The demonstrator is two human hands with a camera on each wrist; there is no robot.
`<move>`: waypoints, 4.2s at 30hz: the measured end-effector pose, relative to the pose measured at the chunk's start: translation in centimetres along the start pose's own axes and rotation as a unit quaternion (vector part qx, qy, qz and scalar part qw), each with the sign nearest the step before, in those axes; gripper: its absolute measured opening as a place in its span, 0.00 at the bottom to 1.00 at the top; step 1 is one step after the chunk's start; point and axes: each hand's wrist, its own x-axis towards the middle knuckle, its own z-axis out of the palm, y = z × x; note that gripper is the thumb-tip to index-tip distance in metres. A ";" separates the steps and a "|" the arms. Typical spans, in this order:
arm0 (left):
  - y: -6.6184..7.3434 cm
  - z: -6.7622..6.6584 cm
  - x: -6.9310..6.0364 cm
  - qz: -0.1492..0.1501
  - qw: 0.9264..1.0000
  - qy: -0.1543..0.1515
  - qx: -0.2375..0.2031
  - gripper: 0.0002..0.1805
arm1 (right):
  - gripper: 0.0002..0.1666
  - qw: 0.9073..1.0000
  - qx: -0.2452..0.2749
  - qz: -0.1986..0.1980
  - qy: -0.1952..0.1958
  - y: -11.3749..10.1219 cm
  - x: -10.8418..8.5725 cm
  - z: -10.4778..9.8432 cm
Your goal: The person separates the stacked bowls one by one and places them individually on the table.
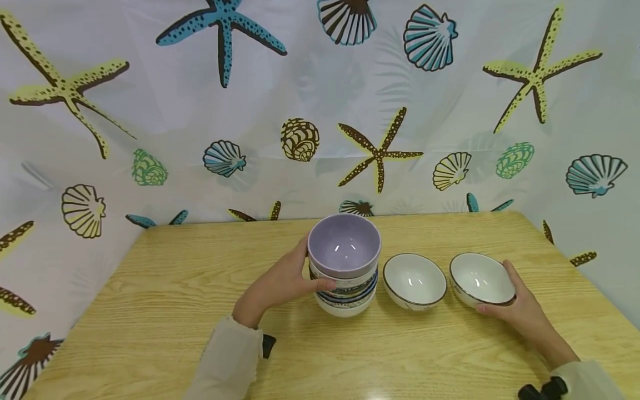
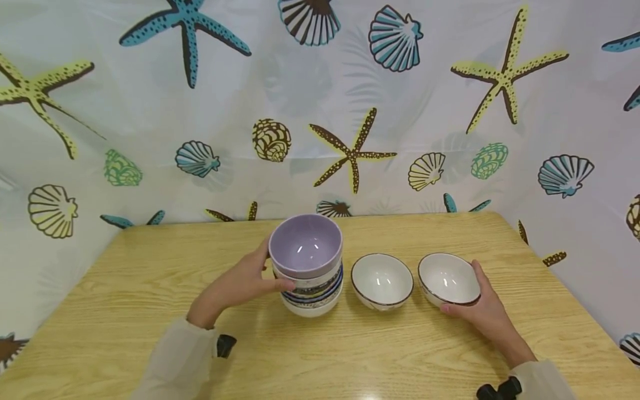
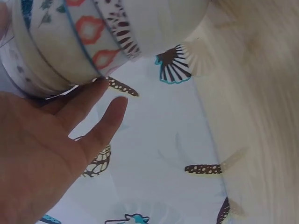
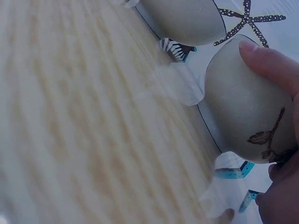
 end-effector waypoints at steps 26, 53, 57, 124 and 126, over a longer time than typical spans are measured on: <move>-0.5 0.4 -0.3 -0.021 1.000 -0.004 0.003 0.59 | 0.67 0.998 -0.039 -0.048 0.012 -1.7 0.2 -1.6; -0.5 0.5 -0.4 -0.036 0.999 -0.007 0.020 0.60 | 0.66 0.992 -0.073 -0.104 -0.029 -7.4 2.0 -1.1; -0.5 0.5 -0.4 -0.037 0.999 -0.007 0.022 0.60 | 0.65 0.990 -0.075 -0.114 -0.036 -8.3 2.3 -0.7; -0.9 0.4 -0.5 -0.034 0.999 -0.005 0.014 0.59 | 0.74 0.951 0.037 -0.262 -0.163 -18.6 4.4 10.2; -0.9 0.4 -0.5 -0.031 0.999 -0.006 0.012 0.59 | 0.74 0.951 0.040 -0.259 -0.167 -18.6 4.5 10.5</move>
